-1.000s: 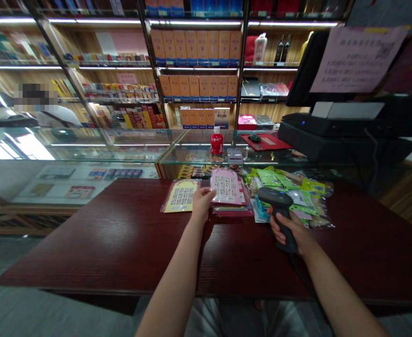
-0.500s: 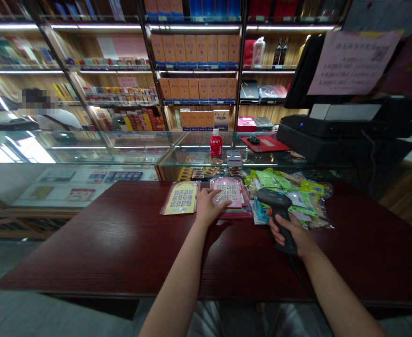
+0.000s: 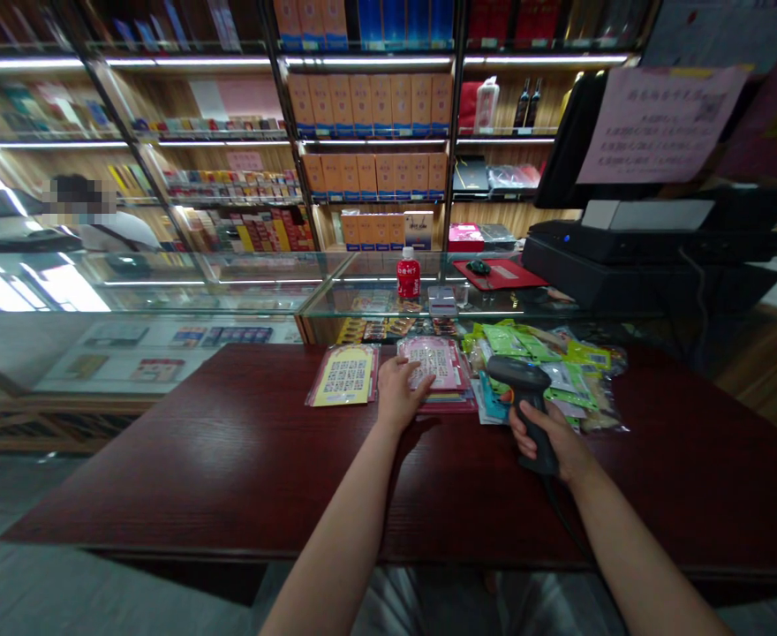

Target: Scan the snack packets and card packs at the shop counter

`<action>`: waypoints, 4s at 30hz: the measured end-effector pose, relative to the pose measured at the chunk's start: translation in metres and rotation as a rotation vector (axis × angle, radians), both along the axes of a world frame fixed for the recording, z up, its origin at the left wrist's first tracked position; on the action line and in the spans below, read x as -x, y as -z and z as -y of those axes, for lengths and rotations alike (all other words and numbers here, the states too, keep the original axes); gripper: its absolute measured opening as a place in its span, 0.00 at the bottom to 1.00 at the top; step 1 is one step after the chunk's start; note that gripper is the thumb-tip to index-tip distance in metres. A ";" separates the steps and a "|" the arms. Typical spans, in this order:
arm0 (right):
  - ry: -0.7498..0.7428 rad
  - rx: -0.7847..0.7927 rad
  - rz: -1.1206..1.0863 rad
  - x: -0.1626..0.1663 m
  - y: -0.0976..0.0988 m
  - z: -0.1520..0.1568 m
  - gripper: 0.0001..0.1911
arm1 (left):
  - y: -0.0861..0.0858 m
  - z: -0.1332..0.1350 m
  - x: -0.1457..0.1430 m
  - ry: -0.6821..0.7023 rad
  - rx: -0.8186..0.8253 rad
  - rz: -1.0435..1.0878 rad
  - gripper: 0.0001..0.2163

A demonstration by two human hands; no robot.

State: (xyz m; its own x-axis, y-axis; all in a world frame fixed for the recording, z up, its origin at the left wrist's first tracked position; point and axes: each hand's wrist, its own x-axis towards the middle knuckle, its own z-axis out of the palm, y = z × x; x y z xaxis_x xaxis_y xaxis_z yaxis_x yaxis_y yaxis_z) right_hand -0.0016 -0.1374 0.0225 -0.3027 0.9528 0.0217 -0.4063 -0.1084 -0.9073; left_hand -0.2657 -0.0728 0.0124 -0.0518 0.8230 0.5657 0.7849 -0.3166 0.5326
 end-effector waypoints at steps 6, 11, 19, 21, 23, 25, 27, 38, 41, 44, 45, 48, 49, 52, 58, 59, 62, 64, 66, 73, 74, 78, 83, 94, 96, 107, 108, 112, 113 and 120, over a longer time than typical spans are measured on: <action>0.014 0.005 -0.012 0.001 0.002 -0.001 0.17 | -0.025 0.003 0.024 -0.389 0.259 -0.120 0.17; 0.011 0.011 -0.024 0.001 0.005 -0.002 0.18 | -0.044 0.007 0.063 -0.595 0.557 -0.180 0.26; 0.010 0.015 -0.028 0.002 0.006 -0.002 0.18 | -0.046 0.023 0.100 -0.739 0.665 -0.186 0.40; 0.011 0.017 -0.025 0.001 0.005 -0.001 0.18 | -0.046 0.025 0.101 -0.752 0.647 -0.193 0.39; 0.014 0.018 -0.031 0.001 0.005 -0.001 0.17 | -0.047 0.026 0.103 -0.757 0.653 -0.188 0.39; 0.015 0.018 -0.043 0.000 0.006 -0.001 0.17 | -0.049 0.027 0.106 -0.761 0.663 -0.181 0.40; 0.013 0.012 -0.050 0.000 0.006 -0.002 0.16 | -0.052 0.028 0.110 -0.769 0.677 -0.171 0.41; 0.009 0.017 -0.053 0.000 0.006 -0.002 0.18 | -0.060 0.032 0.136 -0.695 0.617 0.086 0.22; -0.007 0.018 -0.054 0.000 0.008 -0.004 0.18 | -0.060 0.032 0.142 -0.535 0.545 0.473 0.11; -0.019 0.016 -0.057 -0.001 0.010 -0.006 0.17 | -0.061 0.032 0.137 -0.405 0.504 0.693 0.10; -0.020 0.013 -0.058 -0.001 0.010 -0.006 0.16 | -0.062 0.031 0.132 -0.353 0.467 0.764 0.09; -0.022 0.003 -0.059 0.000 0.011 -0.007 0.15 | -0.063 0.028 0.110 -0.140 0.322 1.032 0.11; -0.023 0.002 -0.060 0.000 0.011 -0.007 0.15 | -0.062 0.026 0.101 -0.076 0.292 1.090 0.12; -0.018 0.008 -0.066 0.000 0.010 -0.006 0.15 | -0.055 0.014 0.073 0.039 0.260 1.123 0.14; 0.011 0.012 -0.061 0.001 0.005 -0.004 0.15 | -0.024 -0.014 0.025 0.125 0.107 1.070 0.14; 0.016 0.009 -0.059 0.002 0.004 -0.003 0.16 | -0.019 -0.017 0.019 0.139 0.086 1.065 0.14; 0.021 0.003 -0.047 0.003 0.002 -0.002 0.17 | -0.007 -0.022 0.009 0.153 0.028 1.032 0.13; 0.009 0.006 -0.029 0.003 0.001 -0.001 0.18 | 0.000 -0.024 0.006 0.149 0.004 1.020 0.12; -0.009 0.011 -0.011 0.003 0.001 -0.001 0.19 | 0.004 -0.025 0.005 0.152 -0.009 1.010 0.11; -0.072 -0.022 0.040 0.002 0.002 0.005 0.17 | 0.005 -0.025 -0.001 0.178 -0.016 0.973 0.08; -0.077 -0.029 0.043 0.002 0.001 0.006 0.16 | 0.005 -0.025 -0.001 0.184 -0.018 0.973 0.07; -0.102 -0.047 0.044 0.002 0.001 0.007 0.15 | 0.005 -0.026 -0.003 0.173 -0.035 0.967 0.07; -0.123 -0.043 0.044 0.002 0.000 0.006 0.15 | 0.005 -0.027 -0.001 0.111 -0.072 0.921 0.04; -0.062 -0.019 0.036 0.002 -0.002 0.006 0.16 | -0.008 -0.019 0.000 0.124 -0.031 1.080 0.13; -0.053 -0.018 0.028 0.001 -0.002 0.006 0.16 | -0.011 -0.017 0.004 0.159 0.037 1.130 0.15; -0.042 -0.027 0.011 0.001 -0.001 0.005 0.14 | 0.001 -0.010 0.020 0.053 0.293 0.831 0.10; -0.040 -0.027 0.010 0.001 -0.001 0.005 0.14 | 0.001 -0.010 0.020 0.006 0.281 0.766 0.09; -0.037 -0.031 0.013 0.001 -0.001 0.005 0.15 | -0.001 -0.008 0.022 -0.075 0.180 0.592 0.10; -0.037 -0.030 0.015 0.001 -0.001 0.005 0.15 | -0.001 -0.008 0.021 -0.068 0.156 0.582 0.11; -0.020 -0.023 0.010 0.001 -0.001 0.005 0.15 | 0.003 -0.009 0.012 -0.048 0.106 0.513 0.11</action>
State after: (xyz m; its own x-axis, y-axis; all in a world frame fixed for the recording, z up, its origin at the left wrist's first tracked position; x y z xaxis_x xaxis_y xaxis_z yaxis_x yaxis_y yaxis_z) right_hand -0.0021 -0.1419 0.0236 -0.3218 0.9460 0.0399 -0.3951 -0.0958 -0.9136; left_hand -0.2776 -0.0634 0.0094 -0.3390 0.8644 0.3713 0.4270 -0.2104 0.8794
